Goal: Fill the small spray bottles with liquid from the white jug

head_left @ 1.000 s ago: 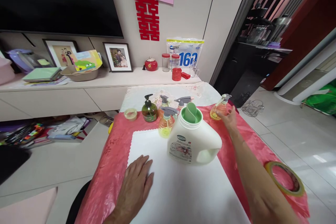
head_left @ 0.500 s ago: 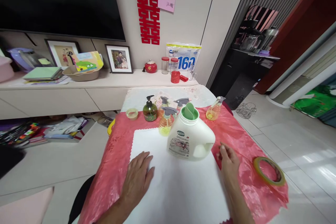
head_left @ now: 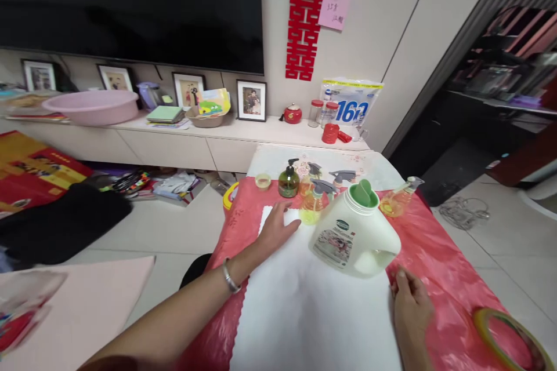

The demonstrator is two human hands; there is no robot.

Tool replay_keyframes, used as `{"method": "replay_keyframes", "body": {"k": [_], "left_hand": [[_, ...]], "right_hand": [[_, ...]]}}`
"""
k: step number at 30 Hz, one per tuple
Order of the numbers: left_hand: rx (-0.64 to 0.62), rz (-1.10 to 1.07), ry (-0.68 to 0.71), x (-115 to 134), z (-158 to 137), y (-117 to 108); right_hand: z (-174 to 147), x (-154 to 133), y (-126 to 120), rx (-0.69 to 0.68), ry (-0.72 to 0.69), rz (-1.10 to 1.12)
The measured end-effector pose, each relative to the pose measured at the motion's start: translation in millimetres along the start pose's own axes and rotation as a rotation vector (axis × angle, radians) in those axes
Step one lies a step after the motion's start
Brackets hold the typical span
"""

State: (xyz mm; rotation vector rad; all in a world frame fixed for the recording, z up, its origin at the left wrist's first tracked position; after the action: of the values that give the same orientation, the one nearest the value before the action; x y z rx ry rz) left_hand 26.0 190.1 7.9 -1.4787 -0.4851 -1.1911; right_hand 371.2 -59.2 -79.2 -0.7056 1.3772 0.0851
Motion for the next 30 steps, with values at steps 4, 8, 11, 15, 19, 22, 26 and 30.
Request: {"method": "replay_keyframes", "body": {"k": [4,8,11,15,19,22,26,30], "left_hand": [[-0.049,-0.145,0.016,15.1,31.8,13.8],[-0.099,-0.171,0.049,19.3,47.2,27.4],[-0.120,-0.174,0.047,18.1,51.1,35.8],[-0.109,-0.158,0.034,16.3,53.4,44.8],[-0.063,-0.131,0.031,15.9,56.0,52.2],[-0.015,-0.121,0.037,16.9,56.9,53.5],[0.054,-0.110,0.017,16.8,51.3,39.3],[0.116,-0.091,-0.017,14.2,26.8,8.8]], "right_hand": [[1.6,0.1,-1.2,0.008,0.006,-0.043],[1.7,-1.2,-0.6,0.008,0.008,-0.080],[1.9,-2.3,-0.5,0.004,0.010,-0.097],[2.1,-3.8,-0.9,0.005,0.022,-0.106],[1.9,-6.2,-0.9,0.007,0.031,-0.112],[2.0,-6.6,-1.3,0.006,0.040,-0.121],[2.3,-4.5,-2.7,0.000,0.049,-0.136],[2.6,-1.9,-3.2,-0.009,0.061,-0.128]]}}
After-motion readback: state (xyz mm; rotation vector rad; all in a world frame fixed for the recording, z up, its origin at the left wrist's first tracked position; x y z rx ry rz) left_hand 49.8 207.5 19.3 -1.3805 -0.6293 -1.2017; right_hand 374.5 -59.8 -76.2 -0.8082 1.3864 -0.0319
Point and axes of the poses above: each hand's wrist, its own z-axis towards the middle knuckle, its own y-axis out of the palm, x = y × z, the point moved 8 cm from there along z, towards the middle knuckle, and after that the axes turned 6 degrees about -x, right-handed, at the moved point
